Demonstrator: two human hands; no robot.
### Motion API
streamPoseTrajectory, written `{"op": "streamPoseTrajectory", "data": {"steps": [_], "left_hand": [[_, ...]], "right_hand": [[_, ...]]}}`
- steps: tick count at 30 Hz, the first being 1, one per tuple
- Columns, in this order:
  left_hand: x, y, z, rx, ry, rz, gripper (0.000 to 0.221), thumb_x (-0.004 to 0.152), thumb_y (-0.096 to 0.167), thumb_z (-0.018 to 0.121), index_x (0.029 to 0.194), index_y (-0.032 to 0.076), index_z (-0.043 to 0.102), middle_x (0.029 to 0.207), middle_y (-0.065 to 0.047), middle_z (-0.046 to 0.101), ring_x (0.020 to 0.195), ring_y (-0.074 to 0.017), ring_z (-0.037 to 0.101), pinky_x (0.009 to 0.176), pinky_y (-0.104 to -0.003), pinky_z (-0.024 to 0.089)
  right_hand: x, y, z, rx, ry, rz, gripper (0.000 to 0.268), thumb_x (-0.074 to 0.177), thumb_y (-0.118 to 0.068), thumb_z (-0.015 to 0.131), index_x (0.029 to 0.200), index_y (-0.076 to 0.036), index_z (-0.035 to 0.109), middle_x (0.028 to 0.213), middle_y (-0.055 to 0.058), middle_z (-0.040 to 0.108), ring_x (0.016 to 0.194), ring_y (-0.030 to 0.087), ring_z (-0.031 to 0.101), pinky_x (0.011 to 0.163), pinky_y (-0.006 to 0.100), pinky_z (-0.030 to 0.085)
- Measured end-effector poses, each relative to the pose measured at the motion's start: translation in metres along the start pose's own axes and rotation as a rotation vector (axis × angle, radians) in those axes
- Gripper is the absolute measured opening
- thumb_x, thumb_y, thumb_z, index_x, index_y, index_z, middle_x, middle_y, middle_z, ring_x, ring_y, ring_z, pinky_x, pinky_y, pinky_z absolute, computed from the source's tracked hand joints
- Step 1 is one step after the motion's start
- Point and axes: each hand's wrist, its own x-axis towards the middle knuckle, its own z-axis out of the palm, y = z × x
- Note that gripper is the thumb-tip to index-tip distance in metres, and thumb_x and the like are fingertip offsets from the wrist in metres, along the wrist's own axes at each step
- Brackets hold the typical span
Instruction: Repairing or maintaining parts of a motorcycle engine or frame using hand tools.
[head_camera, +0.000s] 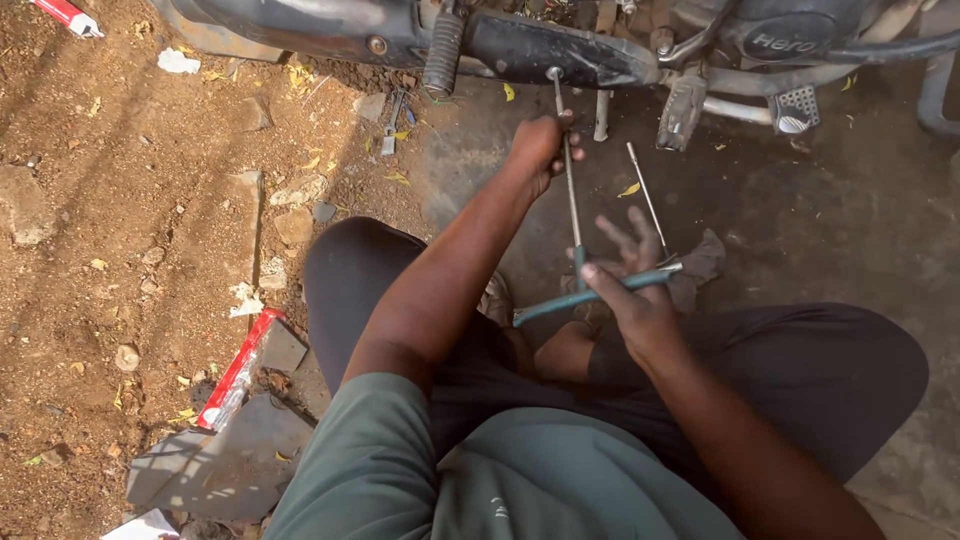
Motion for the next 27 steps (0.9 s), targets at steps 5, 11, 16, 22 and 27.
{"op": "streamPoseTrajectory", "data": {"steps": [5, 11, 16, 22, 27], "left_hand": [[0.0, 0.01, -0.001, -0.005, 0.005, -0.021, 0.024, 0.102, 0.024, 0.054, 0.114, 0.004, 0.062, 0.075, -0.007, 0.066, 0.054, -0.0171, 0.068, 0.034, -0.025, 0.03], [0.04, 0.036, -0.035, -0.089, 0.082, 0.057, 0.05, 0.099, 0.034, 0.054, 0.138, 0.004, 0.05, 0.121, -0.018, 0.06, 0.098, -0.0289, 0.069, 0.067, -0.034, 0.06], [0.067, 0.038, -0.043, -0.336, 0.014, 0.166, 0.06, 0.099, 0.032, 0.055, 0.145, -0.003, 0.039, 0.142, -0.03, 0.048, 0.126, -0.0417, 0.058, 0.096, -0.045, 0.061], [0.075, 0.029, -0.045, -0.37, 0.01, 0.204, 0.057, 0.099, 0.028, 0.057, 0.14, -0.01, 0.044, 0.131, -0.033, 0.054, 0.116, -0.0411, 0.064, 0.094, -0.045, 0.063], [0.085, 0.022, -0.05, -0.413, -0.023, 0.227, 0.057, 0.099, 0.026, 0.059, 0.138, -0.012, 0.044, 0.131, -0.036, 0.054, 0.117, -0.0433, 0.064, 0.094, -0.045, 0.064]], "right_hand": [[-0.005, 0.035, 0.004, 0.399, -0.18, 0.487, 0.078, 0.094, -0.01, 0.063, 0.159, -0.004, 0.021, 0.142, 0.019, 0.06, 0.119, 0.026, 0.071, 0.095, 0.034, 0.057], [-0.003, 0.039, -0.001, 0.174, -0.066, 0.448, 0.073, 0.094, -0.013, 0.072, 0.16, -0.002, 0.042, 0.084, 0.004, 0.06, 0.068, 0.016, 0.052, 0.064, 0.034, 0.047], [0.009, 0.001, 0.013, -0.748, -0.191, 0.114, 0.101, 0.073, -0.022, 0.089, 0.152, 0.004, 0.033, 0.071, 0.004, 0.057, 0.062, 0.016, 0.058, 0.061, 0.035, 0.052], [0.007, 0.014, -0.001, -0.362, -0.249, 0.134, 0.095, 0.089, -0.026, 0.085, 0.163, 0.003, 0.033, 0.084, 0.001, 0.05, 0.074, 0.01, 0.051, 0.064, 0.026, 0.047], [0.01, 0.012, 0.0, 0.324, -0.311, 0.259, 0.096, 0.091, -0.025, 0.079, 0.164, -0.004, 0.021, 0.083, 0.0, 0.053, 0.063, 0.006, 0.048, 0.056, 0.024, 0.043]]}}
